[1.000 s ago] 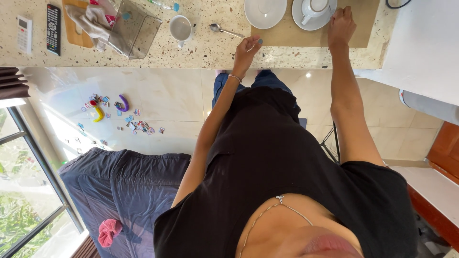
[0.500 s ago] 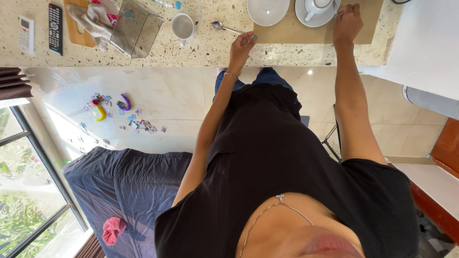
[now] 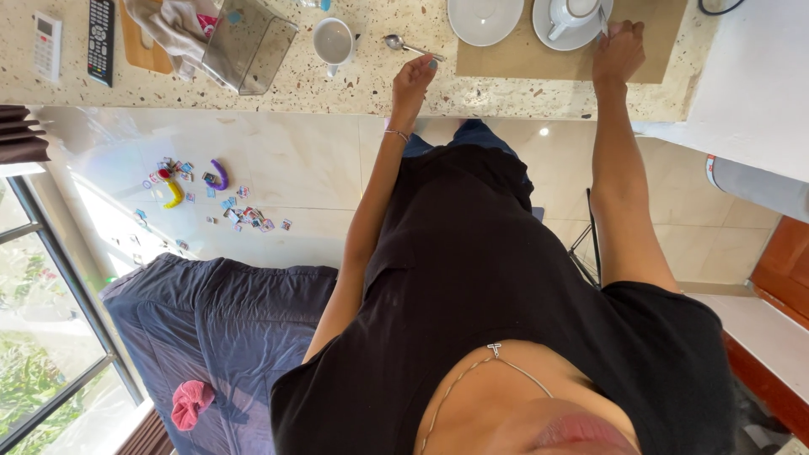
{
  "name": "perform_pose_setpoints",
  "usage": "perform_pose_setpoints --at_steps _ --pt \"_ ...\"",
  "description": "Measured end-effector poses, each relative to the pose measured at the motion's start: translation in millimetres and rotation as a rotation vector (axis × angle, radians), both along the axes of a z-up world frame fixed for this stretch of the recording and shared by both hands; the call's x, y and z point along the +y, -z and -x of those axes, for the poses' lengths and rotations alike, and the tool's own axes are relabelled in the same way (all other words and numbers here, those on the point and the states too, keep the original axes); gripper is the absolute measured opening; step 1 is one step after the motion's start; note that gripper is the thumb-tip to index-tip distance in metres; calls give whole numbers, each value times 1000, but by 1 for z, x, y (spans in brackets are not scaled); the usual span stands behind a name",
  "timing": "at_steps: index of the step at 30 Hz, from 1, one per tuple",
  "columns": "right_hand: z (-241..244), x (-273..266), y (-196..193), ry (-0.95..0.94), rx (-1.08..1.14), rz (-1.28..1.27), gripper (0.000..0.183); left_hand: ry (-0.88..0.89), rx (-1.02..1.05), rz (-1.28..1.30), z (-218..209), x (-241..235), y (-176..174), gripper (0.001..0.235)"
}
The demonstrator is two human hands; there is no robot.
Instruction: The recorder prepares a tea set by handling teabags and arranging cups and saucers, then organizes remote controls on a surface.
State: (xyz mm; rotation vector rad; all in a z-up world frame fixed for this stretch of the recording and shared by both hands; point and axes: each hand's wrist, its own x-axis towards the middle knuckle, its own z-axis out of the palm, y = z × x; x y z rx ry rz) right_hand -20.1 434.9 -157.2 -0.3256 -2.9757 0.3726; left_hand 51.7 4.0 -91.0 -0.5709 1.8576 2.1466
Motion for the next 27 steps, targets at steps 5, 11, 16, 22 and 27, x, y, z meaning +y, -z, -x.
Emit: perform_pose_setpoints --at_steps 5,11,16,22,27 --pt "2 0 4 200 -37 144 11 -68 -58 -22 -3 -12 -10 41" --pt "8 9 23 299 -48 184 11 -56 -68 71 -9 -24 -10 41" --pt "2 -60 -36 192 448 341 14 -135 -88 130 -9 -41 -6 41" --pt "-21 -202 -45 -317 361 539 7 -292 -78 91 -15 -72 16 37" --pt "-23 -286 -34 -696 112 339 10 -366 -75 127 -24 -104 23 34"
